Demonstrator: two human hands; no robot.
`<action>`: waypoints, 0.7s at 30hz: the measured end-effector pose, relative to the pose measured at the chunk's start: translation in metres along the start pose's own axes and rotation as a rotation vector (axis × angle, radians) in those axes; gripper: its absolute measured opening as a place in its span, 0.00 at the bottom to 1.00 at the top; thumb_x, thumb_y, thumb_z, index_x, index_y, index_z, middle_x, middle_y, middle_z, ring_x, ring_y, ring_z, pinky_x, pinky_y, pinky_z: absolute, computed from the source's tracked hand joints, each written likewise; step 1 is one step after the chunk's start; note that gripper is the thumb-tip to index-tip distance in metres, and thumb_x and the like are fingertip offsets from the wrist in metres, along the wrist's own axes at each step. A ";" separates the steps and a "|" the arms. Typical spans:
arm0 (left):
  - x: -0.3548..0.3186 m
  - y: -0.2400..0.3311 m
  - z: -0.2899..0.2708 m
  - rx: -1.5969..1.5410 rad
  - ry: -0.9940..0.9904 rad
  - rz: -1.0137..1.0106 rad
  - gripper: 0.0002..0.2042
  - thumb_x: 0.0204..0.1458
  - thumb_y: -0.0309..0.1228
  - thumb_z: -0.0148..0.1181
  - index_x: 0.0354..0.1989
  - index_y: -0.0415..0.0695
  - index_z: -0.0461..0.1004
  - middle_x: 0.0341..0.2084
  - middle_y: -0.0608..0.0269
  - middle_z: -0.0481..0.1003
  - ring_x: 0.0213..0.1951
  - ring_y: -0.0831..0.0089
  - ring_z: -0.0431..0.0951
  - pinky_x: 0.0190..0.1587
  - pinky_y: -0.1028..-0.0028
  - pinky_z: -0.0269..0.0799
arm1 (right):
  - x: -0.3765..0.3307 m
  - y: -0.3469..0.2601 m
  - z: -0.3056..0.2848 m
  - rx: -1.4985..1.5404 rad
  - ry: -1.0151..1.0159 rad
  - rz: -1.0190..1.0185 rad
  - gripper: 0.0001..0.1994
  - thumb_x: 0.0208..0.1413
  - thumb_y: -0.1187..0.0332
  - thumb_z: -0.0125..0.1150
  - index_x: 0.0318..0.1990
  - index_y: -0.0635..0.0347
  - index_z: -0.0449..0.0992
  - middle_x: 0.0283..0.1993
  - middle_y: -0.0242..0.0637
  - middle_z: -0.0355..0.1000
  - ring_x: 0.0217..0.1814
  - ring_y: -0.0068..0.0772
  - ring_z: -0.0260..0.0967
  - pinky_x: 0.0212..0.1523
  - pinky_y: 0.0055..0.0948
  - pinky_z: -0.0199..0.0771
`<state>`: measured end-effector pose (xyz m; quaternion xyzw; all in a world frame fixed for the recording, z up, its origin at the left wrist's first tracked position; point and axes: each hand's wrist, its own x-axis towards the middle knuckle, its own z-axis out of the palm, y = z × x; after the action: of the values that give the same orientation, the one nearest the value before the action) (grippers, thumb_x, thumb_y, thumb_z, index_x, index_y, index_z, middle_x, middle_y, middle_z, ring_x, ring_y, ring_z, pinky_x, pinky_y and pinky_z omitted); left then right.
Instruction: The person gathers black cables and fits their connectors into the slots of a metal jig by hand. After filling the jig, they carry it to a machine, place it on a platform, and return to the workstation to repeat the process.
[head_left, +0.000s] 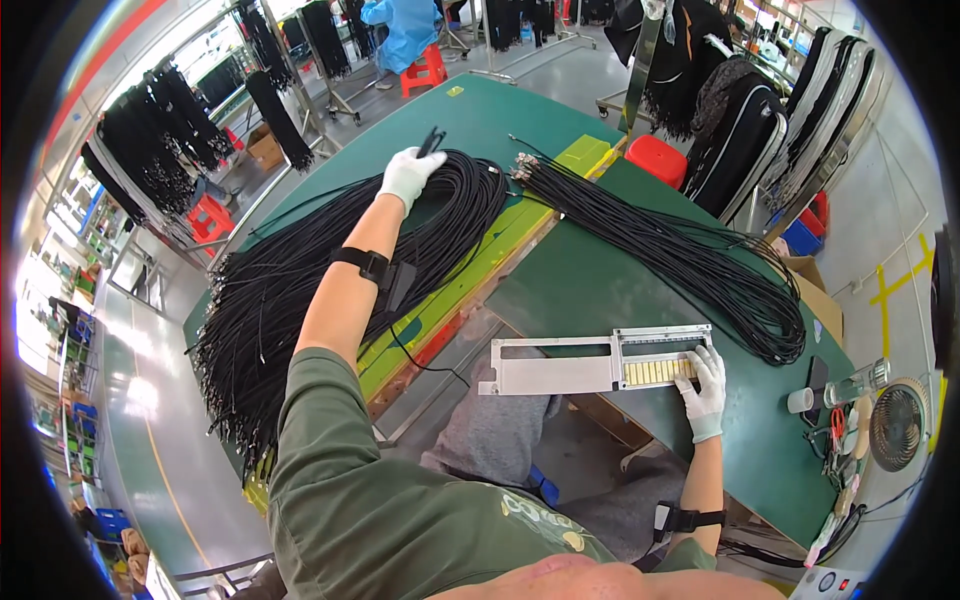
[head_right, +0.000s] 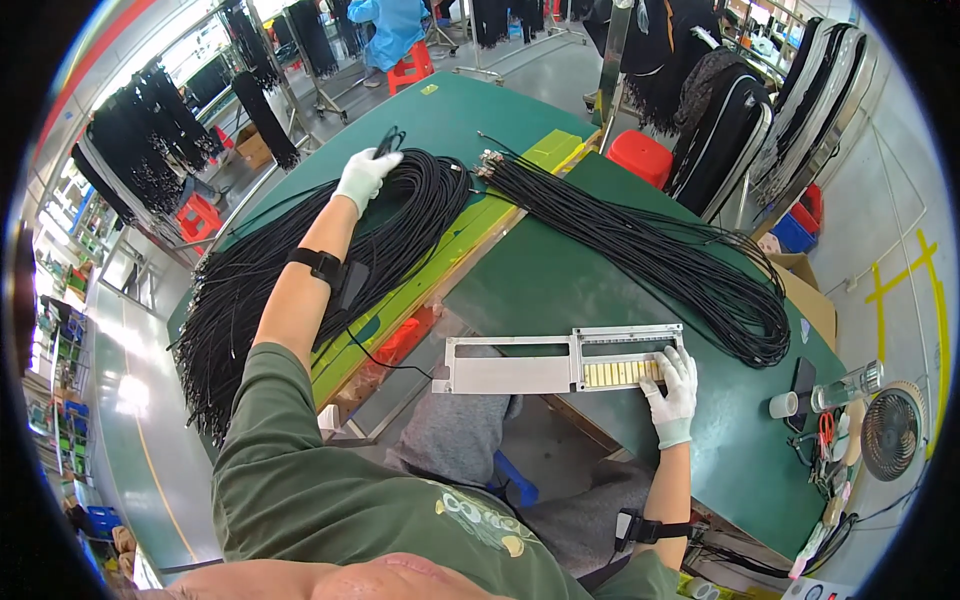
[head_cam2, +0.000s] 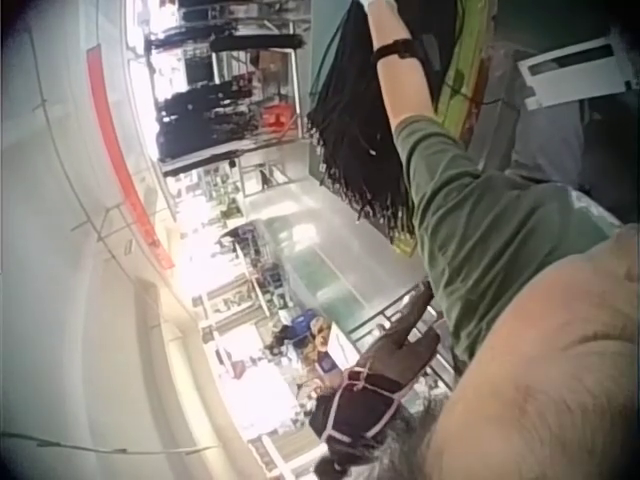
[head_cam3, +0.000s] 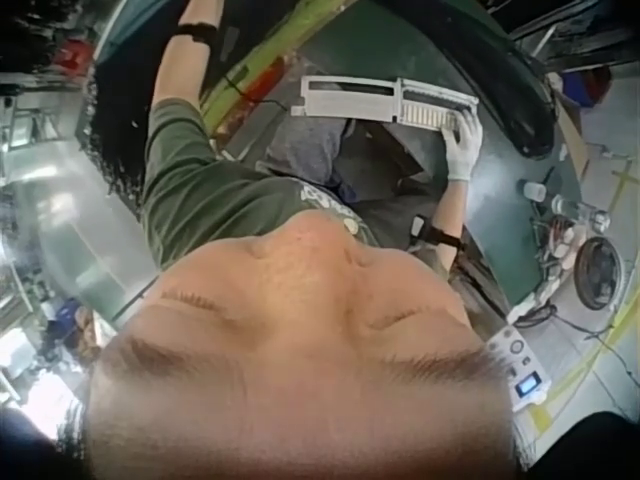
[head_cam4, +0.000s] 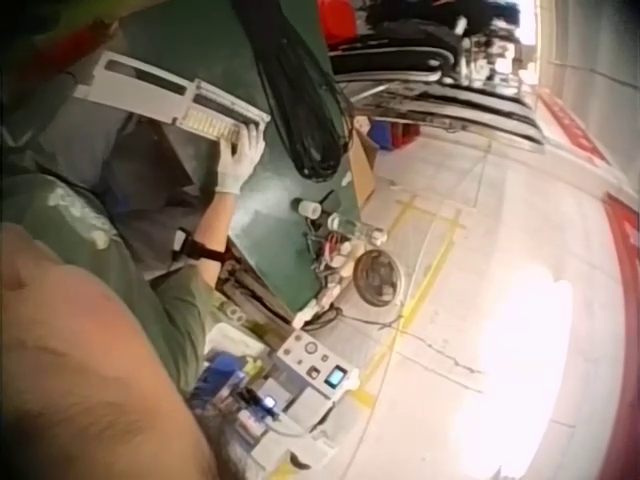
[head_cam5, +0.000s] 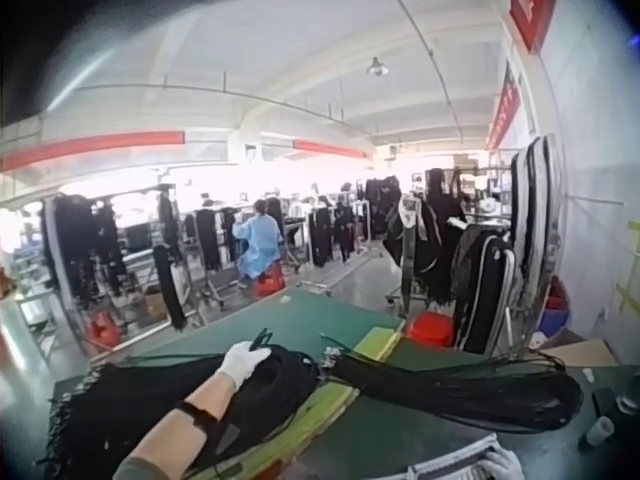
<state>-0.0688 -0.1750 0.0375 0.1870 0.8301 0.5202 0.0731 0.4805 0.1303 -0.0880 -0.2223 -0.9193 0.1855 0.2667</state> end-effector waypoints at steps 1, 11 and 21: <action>-0.002 0.001 0.005 0.204 -0.033 0.078 0.27 0.50 0.50 0.63 0.47 0.37 0.76 0.39 0.51 0.81 0.39 0.54 0.80 0.46 0.64 0.74 | 0.000 0.001 0.001 -0.002 -0.001 0.000 0.23 0.48 0.62 0.70 0.52 0.60 0.78 0.60 0.45 0.71 0.70 0.53 0.59 0.70 0.46 0.55; 0.005 -0.014 0.046 0.826 -0.107 0.100 0.31 0.44 0.53 0.69 0.42 0.34 0.79 0.43 0.49 0.80 0.43 0.55 0.80 0.47 0.64 0.72 | -0.003 0.005 0.004 0.021 0.007 0.004 0.22 0.49 0.63 0.69 0.52 0.60 0.78 0.60 0.44 0.71 0.70 0.51 0.59 0.71 0.46 0.54; -0.014 -0.020 0.024 -0.209 -0.166 -0.093 0.17 0.43 0.36 0.75 0.38 0.43 0.78 0.24 0.70 0.74 0.21 0.77 0.67 0.26 0.73 0.63 | -0.003 0.011 0.003 0.078 0.026 -0.026 0.20 0.50 0.66 0.67 0.52 0.59 0.78 0.60 0.43 0.72 0.70 0.51 0.59 0.71 0.45 0.54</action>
<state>-0.0529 -0.1678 0.0077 0.1818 0.7703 0.5827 0.1846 0.4846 0.1368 -0.0963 -0.2022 -0.9106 0.2147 0.2897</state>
